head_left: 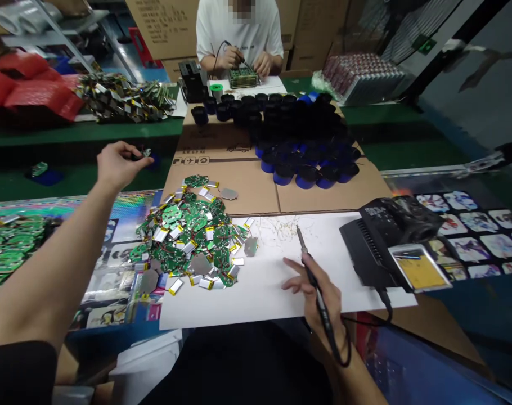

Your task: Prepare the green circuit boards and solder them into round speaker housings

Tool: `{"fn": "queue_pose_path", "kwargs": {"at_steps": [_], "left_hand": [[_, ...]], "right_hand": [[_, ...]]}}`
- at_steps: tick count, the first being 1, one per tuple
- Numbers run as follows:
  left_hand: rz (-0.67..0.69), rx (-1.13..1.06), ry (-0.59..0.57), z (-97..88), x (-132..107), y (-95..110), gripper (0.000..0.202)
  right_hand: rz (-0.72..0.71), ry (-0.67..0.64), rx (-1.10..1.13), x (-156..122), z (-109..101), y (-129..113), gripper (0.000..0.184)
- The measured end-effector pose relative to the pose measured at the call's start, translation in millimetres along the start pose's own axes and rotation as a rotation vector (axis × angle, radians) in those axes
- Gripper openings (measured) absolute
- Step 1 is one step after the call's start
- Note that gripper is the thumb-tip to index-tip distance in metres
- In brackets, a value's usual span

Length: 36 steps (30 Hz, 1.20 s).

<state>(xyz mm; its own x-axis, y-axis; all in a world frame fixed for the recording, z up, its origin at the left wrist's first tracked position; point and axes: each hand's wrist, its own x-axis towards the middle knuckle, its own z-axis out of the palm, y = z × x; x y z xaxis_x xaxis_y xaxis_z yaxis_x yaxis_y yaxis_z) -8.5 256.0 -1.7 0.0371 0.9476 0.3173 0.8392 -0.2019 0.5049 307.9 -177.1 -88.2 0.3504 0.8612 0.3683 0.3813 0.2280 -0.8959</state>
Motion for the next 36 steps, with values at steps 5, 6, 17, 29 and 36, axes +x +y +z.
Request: {"fn": "queue_pose_path", "kwargs": {"at_steps": [5,6,17,29,36], "left_hand": [[0.099,0.001,-0.137,7.4,0.5,-11.6,0.04],[0.125,0.0,-0.116,8.5,0.8,-7.1,0.036],[0.566,-0.161,-0.534,80.9,1.0,149.2,0.047],[0.539,-0.196,-0.552,123.5,-8.9,219.1,0.02],[0.62,-0.318,-0.643,30.1,-60.4,187.0,0.027]], "right_hand": [[-0.248,-0.207,-0.249,42.7,42.6,-5.8,0.039],[-0.276,-0.245,-0.298,50.3,48.8,-3.7,0.041],[-0.401,-0.266,-0.443,63.6,61.0,3.7,0.034],[-0.358,0.279,-0.188,58.9,51.4,10.4,0.034],[-0.258,0.452,-0.105,72.1,24.3,0.1,0.032]]}}
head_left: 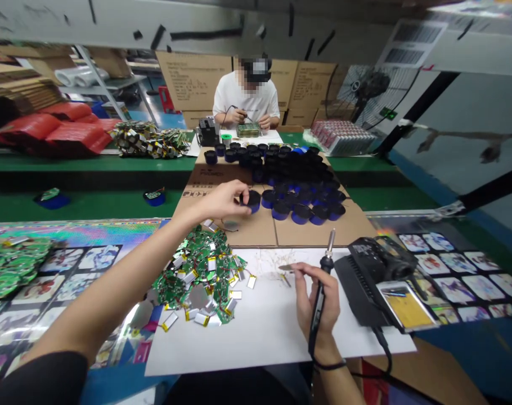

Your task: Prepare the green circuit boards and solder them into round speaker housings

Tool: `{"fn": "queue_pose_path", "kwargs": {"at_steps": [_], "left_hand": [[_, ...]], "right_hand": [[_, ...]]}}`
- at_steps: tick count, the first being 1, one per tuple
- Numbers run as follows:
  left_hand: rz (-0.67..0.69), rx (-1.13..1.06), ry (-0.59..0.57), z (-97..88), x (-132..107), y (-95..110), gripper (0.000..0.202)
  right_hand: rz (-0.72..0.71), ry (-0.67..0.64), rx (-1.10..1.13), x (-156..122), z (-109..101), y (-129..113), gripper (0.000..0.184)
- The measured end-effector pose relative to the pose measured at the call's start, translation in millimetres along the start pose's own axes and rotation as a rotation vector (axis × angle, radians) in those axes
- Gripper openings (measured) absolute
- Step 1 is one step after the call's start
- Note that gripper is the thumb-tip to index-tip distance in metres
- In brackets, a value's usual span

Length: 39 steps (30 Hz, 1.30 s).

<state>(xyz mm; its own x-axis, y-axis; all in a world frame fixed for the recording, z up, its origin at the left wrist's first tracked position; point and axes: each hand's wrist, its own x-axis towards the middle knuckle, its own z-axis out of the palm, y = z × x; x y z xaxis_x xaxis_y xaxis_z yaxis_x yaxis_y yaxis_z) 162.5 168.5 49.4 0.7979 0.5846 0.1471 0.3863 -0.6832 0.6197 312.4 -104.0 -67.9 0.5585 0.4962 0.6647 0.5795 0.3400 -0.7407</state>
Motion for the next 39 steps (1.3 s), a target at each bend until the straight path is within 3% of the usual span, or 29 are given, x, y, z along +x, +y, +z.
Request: {"fn": "queue_pose_path", "kwargs": {"at_steps": [2,5,9,12,16,18,21,26,33,39], "left_hand": [[0.106,-0.054,-0.192,1.9,-47.3,24.9,0.025],[0.2,-0.139,-0.403,30.8,-110.6,55.7,0.017],[0.264,-0.165,-0.364,87.1,-151.1,67.4,0.017],[0.185,-0.24,-0.269,103.8,-150.3,69.7,0.028],[-0.062,-0.547,-0.008,101.7,-133.3,85.1,0.02],[-0.155,-0.743,0.044,105.0,-124.9,92.9,0.024],[-0.224,-0.953,0.036,116.2,-116.3,96.9,0.033],[-0.275,-1.029,-0.059,118.0,-116.2,88.8,0.033],[-0.207,-0.597,-0.151,93.8,-132.2,84.4,0.026],[-0.227,-0.616,-0.135,95.3,-138.9,80.9,0.027]], "right_hand": [[0.008,0.024,0.025,8.6,-3.6,-1.0,0.033],[-0.009,0.0,0.046,18.1,-7.0,-4.9,0.033],[-0.07,-0.093,0.021,22.6,-11.2,-12.4,0.043],[-0.16,-0.147,-0.009,22.9,-14.9,-18.6,0.055],[-0.268,-0.213,-0.081,22.7,-15.8,-29.5,0.066],[-0.308,-0.27,-0.09,21.3,-13.7,-34.7,0.07],[-0.329,-0.32,-0.059,17.9,-9.8,-39.6,0.071],[-0.304,-0.319,-0.056,19.5,-11.3,-42.0,0.069],[-0.29,-0.526,-0.03,21.6,-18.3,-32.5,0.07],[-0.171,-0.554,0.094,12.3,-14.9,-31.8,0.065]]}}
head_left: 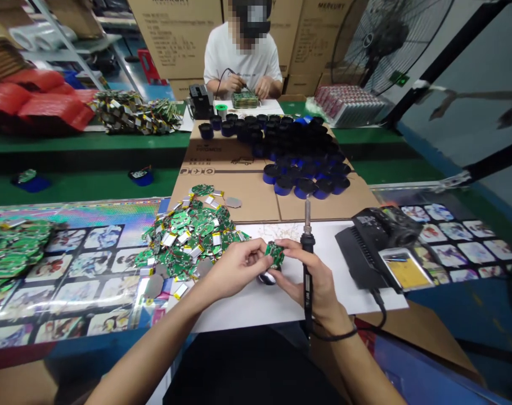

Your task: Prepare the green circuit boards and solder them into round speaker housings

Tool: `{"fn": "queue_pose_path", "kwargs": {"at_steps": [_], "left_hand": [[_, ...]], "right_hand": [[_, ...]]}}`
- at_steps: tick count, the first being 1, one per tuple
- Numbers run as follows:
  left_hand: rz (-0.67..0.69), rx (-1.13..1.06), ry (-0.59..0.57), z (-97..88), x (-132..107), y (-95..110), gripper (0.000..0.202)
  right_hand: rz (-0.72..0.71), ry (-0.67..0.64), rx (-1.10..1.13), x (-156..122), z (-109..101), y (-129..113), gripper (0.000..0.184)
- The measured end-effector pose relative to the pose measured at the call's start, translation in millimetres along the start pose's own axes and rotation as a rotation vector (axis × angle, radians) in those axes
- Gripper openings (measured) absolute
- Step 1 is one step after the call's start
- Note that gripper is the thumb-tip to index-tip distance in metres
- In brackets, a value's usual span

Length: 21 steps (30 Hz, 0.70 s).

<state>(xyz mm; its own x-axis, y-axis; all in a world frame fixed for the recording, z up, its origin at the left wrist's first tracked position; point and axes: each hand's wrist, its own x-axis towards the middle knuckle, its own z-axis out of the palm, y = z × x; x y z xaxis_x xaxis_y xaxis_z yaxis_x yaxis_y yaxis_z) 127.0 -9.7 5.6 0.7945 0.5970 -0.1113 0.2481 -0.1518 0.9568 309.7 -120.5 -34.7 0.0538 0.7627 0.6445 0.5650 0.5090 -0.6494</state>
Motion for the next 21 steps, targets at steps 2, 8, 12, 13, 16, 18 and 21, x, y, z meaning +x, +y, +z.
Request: {"fn": "queue_pose_path", "kwargs": {"at_steps": [2,8,12,13,16,18,21], "left_hand": [[0.045,0.044,0.012,-4.6,-4.9,-2.2,0.024],[0.163,0.311,-0.14,-13.2,-27.7,-20.4,0.058],[0.26,0.406,-0.205,2.0,-23.1,-37.9,0.06],[0.294,0.426,-0.2,6.5,-19.3,-40.8,0.055],[0.285,0.554,-0.079,17.9,-9.2,-44.1,0.042],[0.188,0.622,0.022,21.7,-6.4,-42.8,0.049],[0.122,0.569,0.026,17.9,-5.4,-38.6,0.051]], "right_hand": [[0.04,0.043,0.019,0.4,-3.9,-1.6,0.063],[0.122,0.087,-0.096,-15.2,-27.5,1.5,0.059],[0.142,0.001,-0.168,-33.4,-28.9,3.3,0.056],[0.146,-0.012,-0.17,-37.1,-27.6,3.1,0.055],[0.165,-0.028,-0.178,-45.5,-23.2,2.1,0.054],[0.17,-0.035,-0.195,-49.1,-21.5,1.7,0.053],[0.184,-0.059,-0.213,-52.5,-21.3,1.5,0.052]]}}
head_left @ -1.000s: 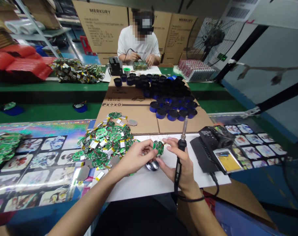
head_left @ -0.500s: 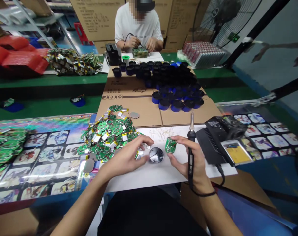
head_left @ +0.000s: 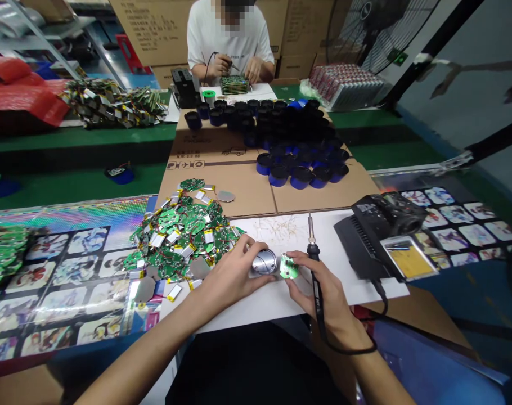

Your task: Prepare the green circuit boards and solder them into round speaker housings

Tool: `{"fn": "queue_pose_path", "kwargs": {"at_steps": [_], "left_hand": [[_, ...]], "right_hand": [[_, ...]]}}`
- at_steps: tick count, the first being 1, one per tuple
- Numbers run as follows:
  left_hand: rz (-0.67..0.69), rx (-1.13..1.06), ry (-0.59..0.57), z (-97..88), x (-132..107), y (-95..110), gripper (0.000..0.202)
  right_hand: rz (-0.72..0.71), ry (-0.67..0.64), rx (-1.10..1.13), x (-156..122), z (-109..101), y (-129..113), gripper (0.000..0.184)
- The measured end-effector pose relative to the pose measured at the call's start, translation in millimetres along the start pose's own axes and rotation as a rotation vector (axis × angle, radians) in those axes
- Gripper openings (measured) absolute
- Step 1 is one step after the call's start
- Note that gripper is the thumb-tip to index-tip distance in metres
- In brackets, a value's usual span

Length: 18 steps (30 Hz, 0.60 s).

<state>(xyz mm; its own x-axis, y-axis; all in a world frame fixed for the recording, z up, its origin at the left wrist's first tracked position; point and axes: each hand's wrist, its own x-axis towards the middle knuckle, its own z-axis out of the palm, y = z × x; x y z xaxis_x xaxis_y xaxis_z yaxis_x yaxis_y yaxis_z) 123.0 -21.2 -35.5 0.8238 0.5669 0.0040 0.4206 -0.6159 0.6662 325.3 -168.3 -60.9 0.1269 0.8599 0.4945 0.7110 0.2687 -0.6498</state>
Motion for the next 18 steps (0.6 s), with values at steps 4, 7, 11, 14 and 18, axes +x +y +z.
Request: {"fn": "queue_pose_path", "kwargs": {"at_steps": [4,7,11,14,18], "left_hand": [[0.167,-0.134,-0.042,-15.7,7.3,-5.4,0.016],[0.107,-0.276,-0.059,-19.3,15.3,-8.2,0.014],[-0.22,-0.605,-0.037,-9.8,19.0,-8.4,0.022],[-0.304,-0.859,-0.018,-3.0,17.3,-10.3,0.032],[-0.314,-0.951,0.004,-1.3,15.3,-13.5,0.038]], "right_hand": [[0.005,-0.017,0.012,-3.2,0.9,-1.1,0.052],[-0.007,-0.028,0.024,-4.6,6.3,-4.1,0.051],[-0.024,-0.061,-0.016,-2.2,19.3,-6.3,0.047],[-0.059,-0.078,-0.036,4.7,26.6,-3.0,0.043],[-0.115,-0.071,-0.043,15.0,26.8,4.1,0.047]]}}
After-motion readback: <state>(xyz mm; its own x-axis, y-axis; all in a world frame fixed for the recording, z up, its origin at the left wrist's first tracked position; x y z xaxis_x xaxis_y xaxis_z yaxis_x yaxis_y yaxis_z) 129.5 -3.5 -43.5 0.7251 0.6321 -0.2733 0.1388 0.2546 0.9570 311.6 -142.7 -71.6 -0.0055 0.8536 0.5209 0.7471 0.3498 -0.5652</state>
